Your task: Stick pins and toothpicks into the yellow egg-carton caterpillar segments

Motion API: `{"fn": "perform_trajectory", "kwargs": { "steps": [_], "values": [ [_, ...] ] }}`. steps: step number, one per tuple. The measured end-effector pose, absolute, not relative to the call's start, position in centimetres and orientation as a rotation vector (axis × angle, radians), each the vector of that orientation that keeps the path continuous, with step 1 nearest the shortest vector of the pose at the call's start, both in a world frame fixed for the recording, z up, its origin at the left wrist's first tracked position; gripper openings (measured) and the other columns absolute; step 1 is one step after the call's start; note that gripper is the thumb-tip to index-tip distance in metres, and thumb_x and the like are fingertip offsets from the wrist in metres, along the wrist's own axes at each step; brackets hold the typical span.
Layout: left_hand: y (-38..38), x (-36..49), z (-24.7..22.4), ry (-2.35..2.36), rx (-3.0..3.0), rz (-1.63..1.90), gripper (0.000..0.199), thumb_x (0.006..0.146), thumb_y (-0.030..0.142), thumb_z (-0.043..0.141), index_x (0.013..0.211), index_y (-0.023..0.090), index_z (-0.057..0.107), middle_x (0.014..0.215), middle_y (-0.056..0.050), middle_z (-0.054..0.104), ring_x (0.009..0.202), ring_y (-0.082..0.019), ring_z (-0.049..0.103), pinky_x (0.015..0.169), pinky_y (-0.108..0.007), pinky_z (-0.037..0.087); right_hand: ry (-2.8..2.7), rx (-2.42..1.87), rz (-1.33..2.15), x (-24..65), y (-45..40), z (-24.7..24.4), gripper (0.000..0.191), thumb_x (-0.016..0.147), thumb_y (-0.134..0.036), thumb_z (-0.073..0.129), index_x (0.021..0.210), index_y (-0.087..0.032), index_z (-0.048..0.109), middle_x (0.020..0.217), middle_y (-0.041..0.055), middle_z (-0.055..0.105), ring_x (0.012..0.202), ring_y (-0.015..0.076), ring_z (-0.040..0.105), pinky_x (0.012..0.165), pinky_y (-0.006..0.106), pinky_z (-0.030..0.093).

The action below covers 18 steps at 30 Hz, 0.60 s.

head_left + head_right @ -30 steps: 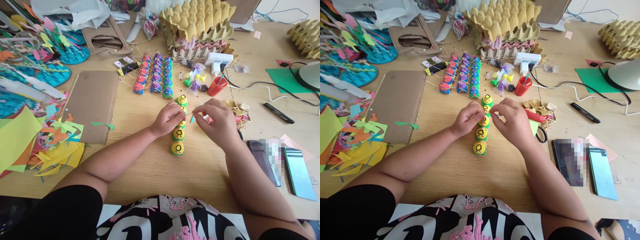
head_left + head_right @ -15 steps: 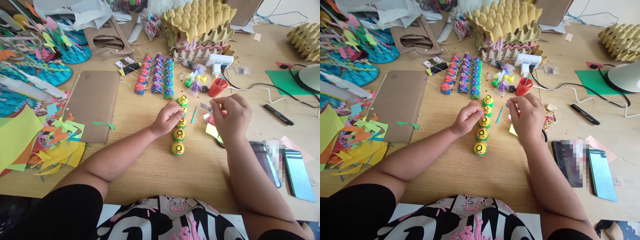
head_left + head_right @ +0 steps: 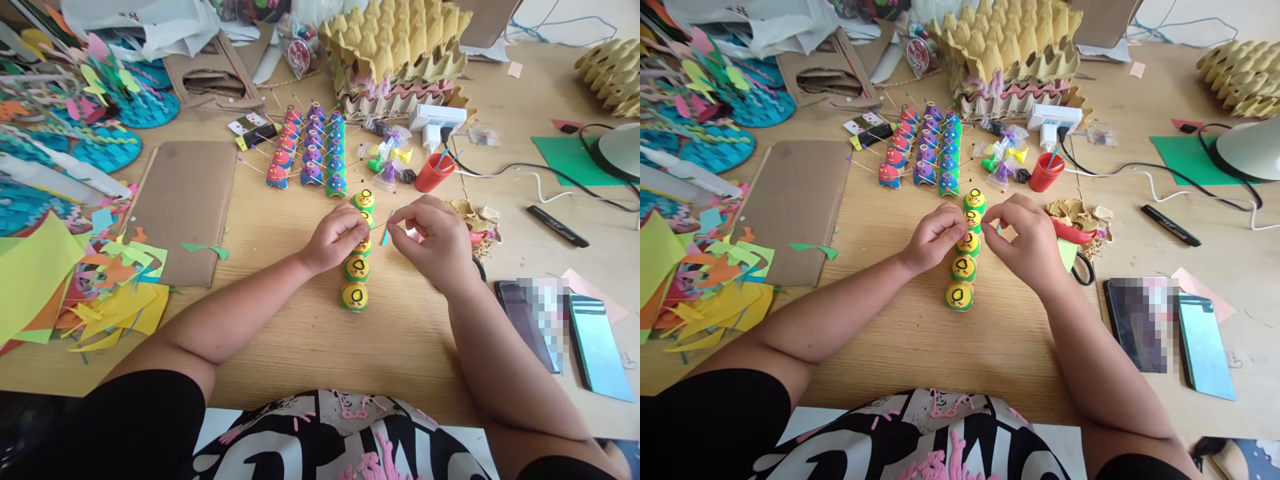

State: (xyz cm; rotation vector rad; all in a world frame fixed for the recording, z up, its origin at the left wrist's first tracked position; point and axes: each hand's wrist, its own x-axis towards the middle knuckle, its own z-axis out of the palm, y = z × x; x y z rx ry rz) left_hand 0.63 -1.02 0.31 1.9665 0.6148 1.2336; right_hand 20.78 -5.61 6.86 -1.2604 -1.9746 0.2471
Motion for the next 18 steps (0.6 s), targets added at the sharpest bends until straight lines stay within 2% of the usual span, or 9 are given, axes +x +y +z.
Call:
{"fn": "perform_trajectory", "kwargs": {
  "steps": [10, 18],
  "values": [
    [-0.99, 0.65, 0.19, 0.602, 1.965, 1.244, 0.041, 0.105, 0.047, 0.051, 0.075, 0.022, 0.063, 0.075, -0.004, 0.066, 0.083, -0.02, 0.059, 0.086, -0.04, 0.047, -1.96, -1.273, 0.319, 20.78, -5.55, 6.95, 0.006, 0.089, -0.022, 0.067, 0.085, -0.024, 0.071, 0.073, 0.0016, 0.062, 0.066, 0.0166, 0.055, 0.065, 0.034, 0.047],
    [-1.0, 0.68, 0.31, 0.629, 1.979, 1.221, 0.044, 0.105, 0.051, 0.05, 0.074, 0.022, 0.062, 0.074, -0.004, 0.066, 0.082, -0.02, 0.059, 0.086, -0.04, 0.047, -1.957, -1.281, 0.331, 20.67, -5.61, 6.95, 0.006, 0.088, -0.019, 0.067, 0.084, -0.023, 0.07, 0.075, 0.0019, 0.063, 0.067, 0.0164, 0.056, 0.066, 0.034, 0.047]
  ]
}}
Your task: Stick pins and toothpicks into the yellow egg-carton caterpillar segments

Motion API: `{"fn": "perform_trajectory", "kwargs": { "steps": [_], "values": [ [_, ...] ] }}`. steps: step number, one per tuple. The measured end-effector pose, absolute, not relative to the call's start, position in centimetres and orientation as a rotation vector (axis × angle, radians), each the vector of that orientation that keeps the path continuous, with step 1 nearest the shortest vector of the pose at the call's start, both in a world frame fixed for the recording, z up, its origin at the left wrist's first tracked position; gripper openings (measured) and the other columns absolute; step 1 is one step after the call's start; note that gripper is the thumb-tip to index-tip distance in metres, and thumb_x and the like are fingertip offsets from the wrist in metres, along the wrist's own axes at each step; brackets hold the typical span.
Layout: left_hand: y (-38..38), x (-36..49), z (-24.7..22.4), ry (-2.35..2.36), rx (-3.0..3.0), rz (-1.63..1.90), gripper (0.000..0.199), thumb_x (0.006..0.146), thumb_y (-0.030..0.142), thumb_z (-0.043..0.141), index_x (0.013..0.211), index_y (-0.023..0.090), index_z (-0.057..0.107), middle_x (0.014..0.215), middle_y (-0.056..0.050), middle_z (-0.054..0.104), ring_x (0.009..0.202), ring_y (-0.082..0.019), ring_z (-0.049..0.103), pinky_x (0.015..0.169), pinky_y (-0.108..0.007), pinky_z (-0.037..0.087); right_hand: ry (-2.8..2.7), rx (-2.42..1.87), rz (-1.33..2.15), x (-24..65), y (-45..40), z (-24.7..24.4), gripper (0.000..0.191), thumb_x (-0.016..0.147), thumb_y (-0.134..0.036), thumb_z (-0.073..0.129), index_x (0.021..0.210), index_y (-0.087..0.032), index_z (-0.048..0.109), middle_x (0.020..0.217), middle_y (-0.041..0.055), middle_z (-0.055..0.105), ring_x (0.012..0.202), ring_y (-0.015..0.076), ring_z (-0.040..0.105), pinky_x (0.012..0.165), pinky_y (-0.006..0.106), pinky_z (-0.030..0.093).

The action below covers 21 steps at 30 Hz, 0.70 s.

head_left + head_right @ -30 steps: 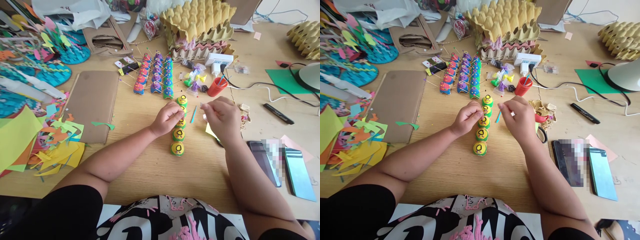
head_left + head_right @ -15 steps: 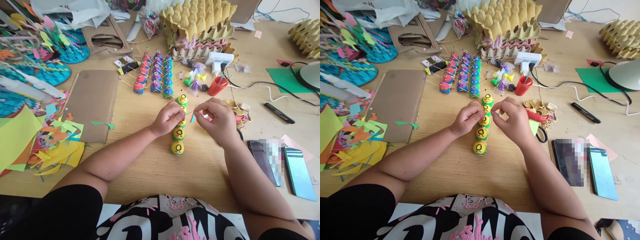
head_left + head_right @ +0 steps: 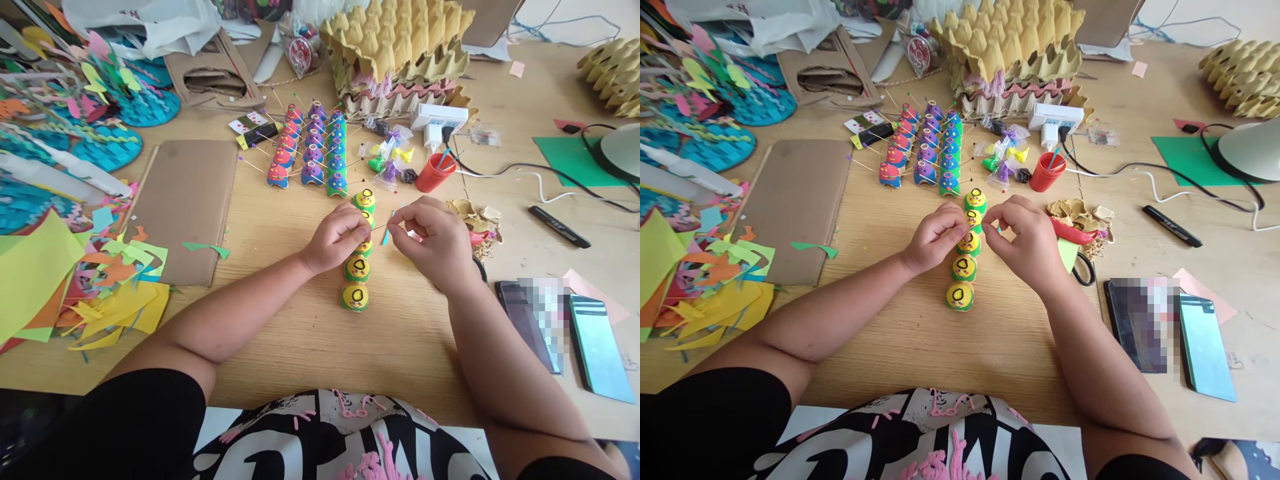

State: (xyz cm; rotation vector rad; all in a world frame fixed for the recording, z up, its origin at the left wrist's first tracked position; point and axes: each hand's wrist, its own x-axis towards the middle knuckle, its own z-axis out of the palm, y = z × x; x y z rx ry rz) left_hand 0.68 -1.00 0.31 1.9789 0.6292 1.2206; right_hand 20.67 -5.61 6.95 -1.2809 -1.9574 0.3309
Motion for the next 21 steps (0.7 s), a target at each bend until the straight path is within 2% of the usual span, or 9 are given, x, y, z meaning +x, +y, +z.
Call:
{"fn": "perform_trajectory", "kwargs": {
  "steps": [7, 10, 14, 16, 21],
  "values": [
    [-1.0, 0.6, 0.3, 0.621, 1.975, 1.221, 0.045, 0.105, 0.052, 0.049, 0.074, 0.022, 0.062, 0.074, -0.004, 0.065, 0.083, -0.02, 0.059, 0.084, -0.04, 0.048, -1.943, -1.194, 0.334, 20.9, -5.4, 6.5, 0.007, 0.089, -0.021, 0.068, 0.082, -0.024, 0.069, 0.072, 0.0009, 0.061, 0.066, 0.0156, 0.055, 0.065, 0.034, 0.048],
    [-1.0, 0.7, 0.4, 0.637, 1.971, 1.217, 0.047, 0.104, 0.055, 0.049, 0.074, 0.022, 0.061, 0.073, -0.004, 0.065, 0.082, -0.02, 0.059, 0.087, -0.04, 0.048, -1.79, -1.2, 0.386, 21.4, -5.4, 6.1, 0.012, 0.094, -0.034, 0.067, 0.086, -0.025, 0.069, 0.072, 0.0007, 0.057, 0.06, 0.0149, 0.051, 0.057, 0.034, 0.045],
    [-0.9, 0.6, 0.3, 0.649, 1.958, 1.247, 0.048, 0.104, 0.057, 0.049, 0.072, 0.022, 0.06, 0.072, -0.004, 0.065, 0.081, -0.02, 0.06, 0.086, -0.04, 0.048, -1.639, -1.242, 0.398, 21.9, -5.3, 5.6, 0.024, 0.1, -0.048, 0.061, 0.103, -0.027, 0.071, 0.072, 0.0006, 0.055, 0.06, 0.0164, 0.052, 0.054, 0.034, 0.045],
    [-0.9, 0.6, 0.2, 0.657, 1.957, 1.252, 0.048, 0.104, 0.057, 0.048, 0.073, 0.022, 0.06, 0.073, -0.004, 0.066, 0.082, -0.02, 0.06, 0.086, -0.04, 0.048, -1.72, -1.277, 0.363, 21.7, -5.1, 5.6, 0.022, 0.099, -0.045, 0.063, 0.103, -0.027, 0.074, 0.072, 0.0009, 0.057, 0.062, 0.017, 0.054, 0.057, 0.034, 0.046],
    [-0.9, 0.5, 0.2, 0.644, 1.963, 1.251, 0.046, 0.105, 0.054, 0.049, 0.074, 0.022, 0.062, 0.074, -0.004, 0.066, 0.083, -0.02, 0.059, 0.086, -0.04, 0.048, -1.965, -1.248, 0.29, 20.8, -5.2, 6.2, 0.012, 0.095, -0.026, 0.066, 0.095, -0.024, 0.078, 0.075, 0.002, 0.066, 0.068, 0.0165, 0.06, 0.066, 0.034, 0.05]
  ]
}}
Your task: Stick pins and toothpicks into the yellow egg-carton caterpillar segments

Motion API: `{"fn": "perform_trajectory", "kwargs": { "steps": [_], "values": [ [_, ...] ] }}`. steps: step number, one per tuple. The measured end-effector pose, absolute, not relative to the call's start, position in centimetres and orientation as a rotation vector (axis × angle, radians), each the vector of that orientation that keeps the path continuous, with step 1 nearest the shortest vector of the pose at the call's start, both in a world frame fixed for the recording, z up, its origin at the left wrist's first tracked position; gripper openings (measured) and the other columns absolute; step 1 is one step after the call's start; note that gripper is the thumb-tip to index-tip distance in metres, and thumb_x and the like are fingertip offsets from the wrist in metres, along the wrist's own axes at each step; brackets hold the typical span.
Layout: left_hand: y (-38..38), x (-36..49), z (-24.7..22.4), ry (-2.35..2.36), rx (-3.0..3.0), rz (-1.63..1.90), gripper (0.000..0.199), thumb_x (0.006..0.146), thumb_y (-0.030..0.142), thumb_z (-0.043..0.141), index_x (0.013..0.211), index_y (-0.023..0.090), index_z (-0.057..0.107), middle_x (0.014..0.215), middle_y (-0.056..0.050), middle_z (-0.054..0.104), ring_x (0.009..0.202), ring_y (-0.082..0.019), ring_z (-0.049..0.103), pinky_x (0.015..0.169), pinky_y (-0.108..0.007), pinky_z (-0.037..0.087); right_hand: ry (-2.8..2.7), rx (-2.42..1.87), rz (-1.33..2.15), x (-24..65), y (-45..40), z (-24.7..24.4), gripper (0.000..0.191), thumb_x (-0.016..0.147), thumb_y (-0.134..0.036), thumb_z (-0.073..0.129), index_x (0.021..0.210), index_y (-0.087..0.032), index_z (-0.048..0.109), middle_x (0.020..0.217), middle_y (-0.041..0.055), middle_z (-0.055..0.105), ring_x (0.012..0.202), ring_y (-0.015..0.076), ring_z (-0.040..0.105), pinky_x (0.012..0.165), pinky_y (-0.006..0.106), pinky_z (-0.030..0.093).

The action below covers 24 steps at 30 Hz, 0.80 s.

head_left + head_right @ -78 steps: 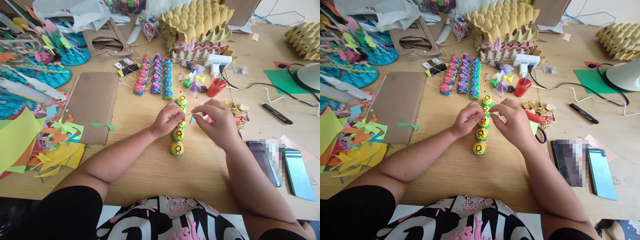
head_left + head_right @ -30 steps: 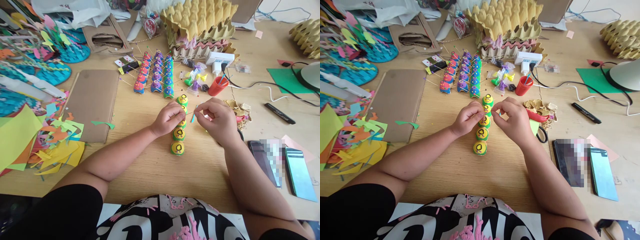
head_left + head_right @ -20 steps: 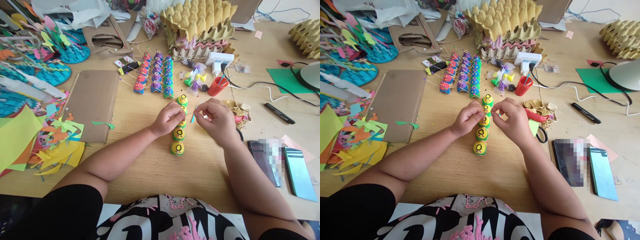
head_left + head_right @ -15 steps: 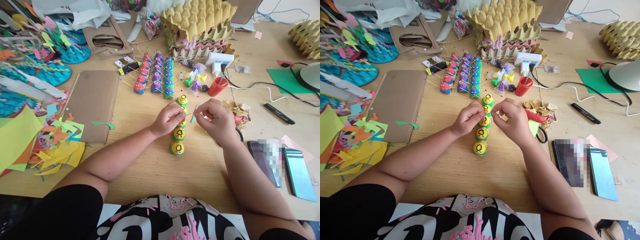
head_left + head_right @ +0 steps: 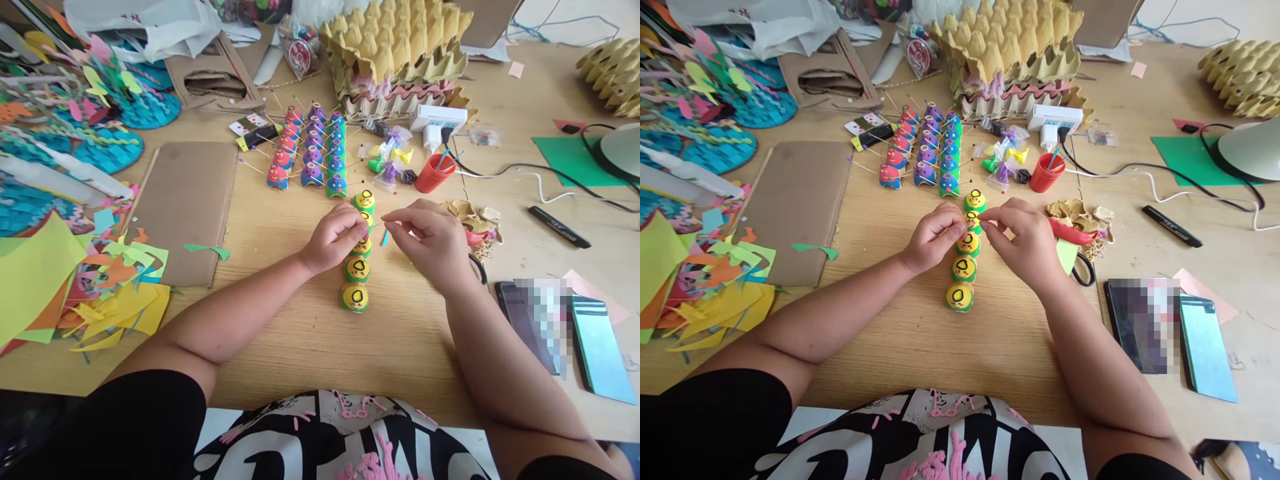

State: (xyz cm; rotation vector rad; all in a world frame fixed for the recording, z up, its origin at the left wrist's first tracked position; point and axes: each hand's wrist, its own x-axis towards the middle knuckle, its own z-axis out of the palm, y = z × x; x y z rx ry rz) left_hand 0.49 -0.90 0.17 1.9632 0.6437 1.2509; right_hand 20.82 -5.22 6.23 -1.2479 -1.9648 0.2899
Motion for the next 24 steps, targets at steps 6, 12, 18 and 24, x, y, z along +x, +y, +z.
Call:
{"fn": "perform_trajectory", "kwargs": {
  "steps": [6, 12, 18, 24],
  "values": [
    [-0.9, 0.6, 0.3, 0.618, 1.956, 1.26, 0.043, 0.105, 0.05, 0.05, 0.074, 0.022, 0.062, 0.074, -0.004, 0.065, 0.083, -0.02, 0.058, 0.085, -0.039, 0.047, -1.997, -1.201, 0.228, 20.6, -5.5, 6.6, 0.011, 0.093, -0.022, 0.065, 0.09, -0.024, 0.076, 0.077, 0.0028, 0.07, 0.068, 0.0174, 0.061, 0.065, 0.034, 0.049],
    [-1.0, 0.6, 0.3, 0.6, 1.982, 1.243, 0.042, 0.105, 0.048, 0.05, 0.074, 0.022, 0.062, 0.073, -0.004, 0.064, 0.081, -0.02, 0.057, 0.084, -0.039, 0.046, -2.048, -1.111, 0.122, 20.6, -5.5, 6.0, 0.011, 0.094, -0.017, 0.062, 0.088, -0.023, 0.071, 0.078, 0.0037, 0.067, 0.07, 0.0177, 0.062, 0.065, 0.033, 0.048],
    [-0.9, 0.6, 0.2, 0.599, 1.964, 1.258, 0.039, 0.105, 0.045, 0.052, 0.075, 0.022, 0.063, 0.075, -0.004, 0.066, 0.083, -0.019, 0.059, 0.084, -0.038, 0.046, -1.922, -1.282, -0.174, 21.4, -5.0, 5.1, 0.013, 0.098, -0.023, 0.059, 0.1, -0.023, 0.072, 0.08, 0.0044, 0.065, 0.077, 0.0207, 0.063, 0.074, 0.038, 0.051],
    [-1.0, 0.6, 0.4, 0.591, 1.992, 1.264, 0.039, 0.104, 0.043, 0.053, 0.073, 0.021, 0.064, 0.073, -0.004, 0.066, 0.082, -0.019, 0.057, 0.084, -0.038, 0.046, -2.101, -1.111, 0.158, 20.9, -5.1, 5.8, 0.01, 0.097, -0.027, 0.065, 0.093, -0.021, 0.072, 0.08, 0.0038, 0.066, 0.074, 0.018, 0.062, 0.069, 0.034, 0.049]
  ]
}}
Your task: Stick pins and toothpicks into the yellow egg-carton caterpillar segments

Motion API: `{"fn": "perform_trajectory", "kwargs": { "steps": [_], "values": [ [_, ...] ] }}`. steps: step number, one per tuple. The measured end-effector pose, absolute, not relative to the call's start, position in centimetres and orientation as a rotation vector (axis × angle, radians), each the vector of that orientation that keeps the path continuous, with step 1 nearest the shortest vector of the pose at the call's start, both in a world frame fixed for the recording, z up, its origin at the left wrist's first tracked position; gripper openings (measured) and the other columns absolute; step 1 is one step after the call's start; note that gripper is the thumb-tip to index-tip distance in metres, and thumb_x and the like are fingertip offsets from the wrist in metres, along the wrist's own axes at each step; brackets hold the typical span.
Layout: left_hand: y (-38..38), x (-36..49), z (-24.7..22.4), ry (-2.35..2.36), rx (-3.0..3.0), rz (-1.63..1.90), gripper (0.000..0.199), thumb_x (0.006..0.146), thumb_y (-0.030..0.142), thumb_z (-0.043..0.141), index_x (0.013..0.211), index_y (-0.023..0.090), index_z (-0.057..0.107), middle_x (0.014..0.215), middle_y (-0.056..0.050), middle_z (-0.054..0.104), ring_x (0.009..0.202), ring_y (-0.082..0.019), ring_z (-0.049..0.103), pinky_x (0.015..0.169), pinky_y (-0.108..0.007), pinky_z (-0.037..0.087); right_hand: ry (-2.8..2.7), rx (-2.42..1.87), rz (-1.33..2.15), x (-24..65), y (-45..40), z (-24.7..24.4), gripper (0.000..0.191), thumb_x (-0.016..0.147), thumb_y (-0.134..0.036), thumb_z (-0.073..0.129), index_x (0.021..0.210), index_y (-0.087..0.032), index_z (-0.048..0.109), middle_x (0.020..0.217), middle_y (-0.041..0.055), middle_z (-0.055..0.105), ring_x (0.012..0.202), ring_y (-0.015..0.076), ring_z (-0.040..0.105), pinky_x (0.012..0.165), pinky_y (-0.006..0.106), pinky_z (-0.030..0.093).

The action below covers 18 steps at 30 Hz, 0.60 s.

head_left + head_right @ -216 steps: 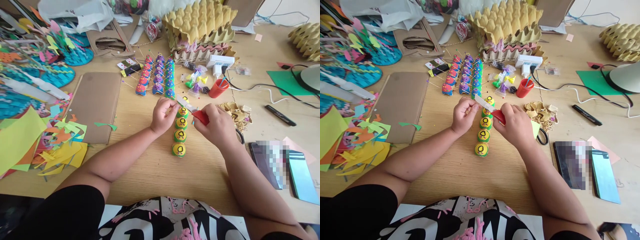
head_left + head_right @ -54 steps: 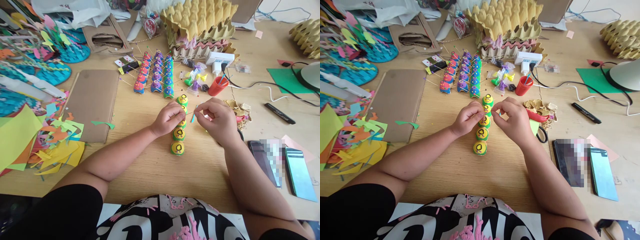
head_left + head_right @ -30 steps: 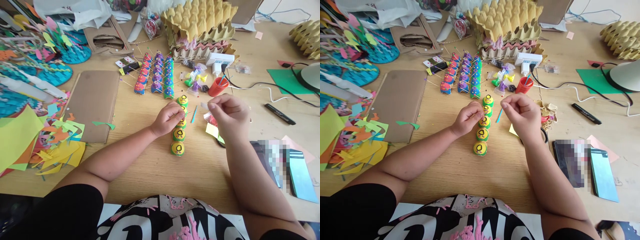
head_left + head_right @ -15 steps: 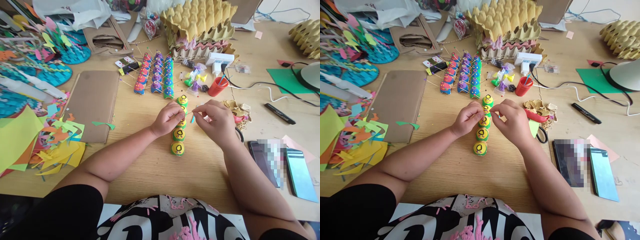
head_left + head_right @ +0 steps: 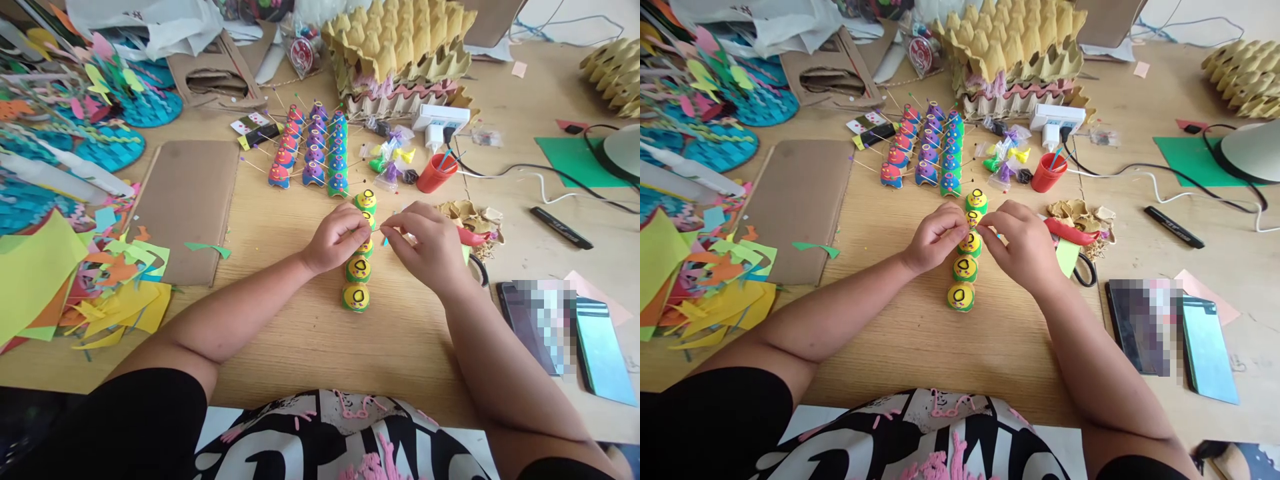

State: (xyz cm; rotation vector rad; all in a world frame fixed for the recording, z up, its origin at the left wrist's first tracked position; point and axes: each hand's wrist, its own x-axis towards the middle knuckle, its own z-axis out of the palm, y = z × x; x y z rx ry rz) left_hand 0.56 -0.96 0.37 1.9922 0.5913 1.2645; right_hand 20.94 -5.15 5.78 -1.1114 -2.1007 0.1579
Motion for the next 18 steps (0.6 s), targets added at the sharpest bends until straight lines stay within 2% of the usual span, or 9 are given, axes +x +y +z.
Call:
{"fn": "perform_trajectory", "kwargs": {
  "steps": [2, 4, 6, 8, 11, 14, 18],
  "values": [
    [-0.8, 0.4, 0.2, 0.607, 1.947, 1.277, 0.041, 0.104, 0.047, 0.054, 0.076, 0.021, 0.068, 0.076, -0.005, 0.069, 0.085, -0.02, 0.06, 0.087, -0.038, 0.047, -2.067, -1.136, 0.249, 20.7, -5.2, 5.9, 0.014, 0.097, -0.024, 0.064, 0.085, -0.021, 0.071, 0.078, 0.0031, 0.065, 0.072, 0.0168, 0.06, 0.067, 0.033, 0.047],
    [-0.5, 0.3, -0.2, 0.622, 1.822, 1.293, 0.045, 0.102, 0.057, 0.053, 0.087, 0.02, 0.074, 0.086, -0.006, 0.073, 0.09, -0.02, 0.063, 0.088, -0.037, 0.049, -1.936, -1.192, 0.346, 20.3, -5.3, 5.7, 0.015, 0.096, -0.026, 0.066, 0.083, -0.022, 0.069, 0.073, 0.0014, 0.062, 0.067, 0.0153, 0.056, 0.064, 0.032, 0.045],
    [-0.2, 0.2, -0.8, 0.616, 1.66, 1.299, 0.054, 0.097, 0.069, 0.055, 0.105, 0.02, 0.077, 0.099, -0.007, 0.075, 0.091, -0.019, 0.066, 0.085, -0.035, 0.051, -1.709, -1.268, 0.472, 19.8, -5.4, 5.0, 0.02, 0.096, -0.037, 0.069, 0.082, -0.022, 0.068, 0.068, -0.0003, 0.058, 0.061, 0.0136, 0.05, 0.057, 0.03, 0.041],
    [0.0, 0.3, -1.2, 0.592, 1.558, 1.287, 0.06, 0.088, 0.073, 0.066, 0.116, 0.021, 0.076, 0.105, -0.007, 0.076, 0.09, -0.017, 0.067, 0.082, -0.033, 0.051, -1.461, -1.302, 0.645, 19.1, -5.4, 4.1, 0.031, 0.095, -0.051, 0.069, 0.083, -0.023, 0.067, 0.065, -0.0016, 0.055, 0.055, 0.0119, 0.045, 0.051, 0.028, 0.036],
    [-0.1, 0.9, -1.4, 0.631, 1.511, 1.261, 0.044, 0.082, 0.06, 0.082, 0.107, 0.024, 0.08, 0.11, -0.005, 0.079, 0.089, -0.015, 0.069, 0.079, -0.03, 0.051, -1.259, -1.289, 0.842, 17.8, -5.4, 2.7, 0.041, 0.09, -0.063, 0.07, 0.084, -0.023, 0.065, 0.064, -0.003, 0.053, 0.055, 0.0108, 0.043, 0.051, 0.027, 0.036],
    [-0.4, 1.5, -1.2, 0.685, 1.453, 1.315, 0.025, 0.086, 0.049, 0.082, 0.094, 0.025, 0.082, 0.103, -0.002, 0.081, 0.093, -0.015, 0.073, 0.085, -0.03, 0.055, -1.197, -1.264, 0.895, 16.8, -5.4, 2.3, 0.046, 0.084, -0.068, 0.074, 0.082, -0.022, 0.065, 0.066, -0.0027, 0.055, 0.058, 0.0107, 0.045, 0.055, 0.027, 0.039],
    [-0.6, 1.9, -0.9, 0.673, 1.345, 1.401, 0.023, 0.085, 0.048, 0.082, 0.086, 0.025, 0.081, 0.093, 0.0, 0.081, 0.092, -0.015, 0.075, 0.088, -0.031, 0.059, -1.189, -1.273, 0.927, 16.4, -5.4, 2.7, 0.049, 0.08, -0.07, 0.078, 0.079, -0.022, 0.066, 0.068, -0.0018, 0.058, 0.061, 0.0113, 0.046, 0.057, 0.028, 0.041]
  ]
}}
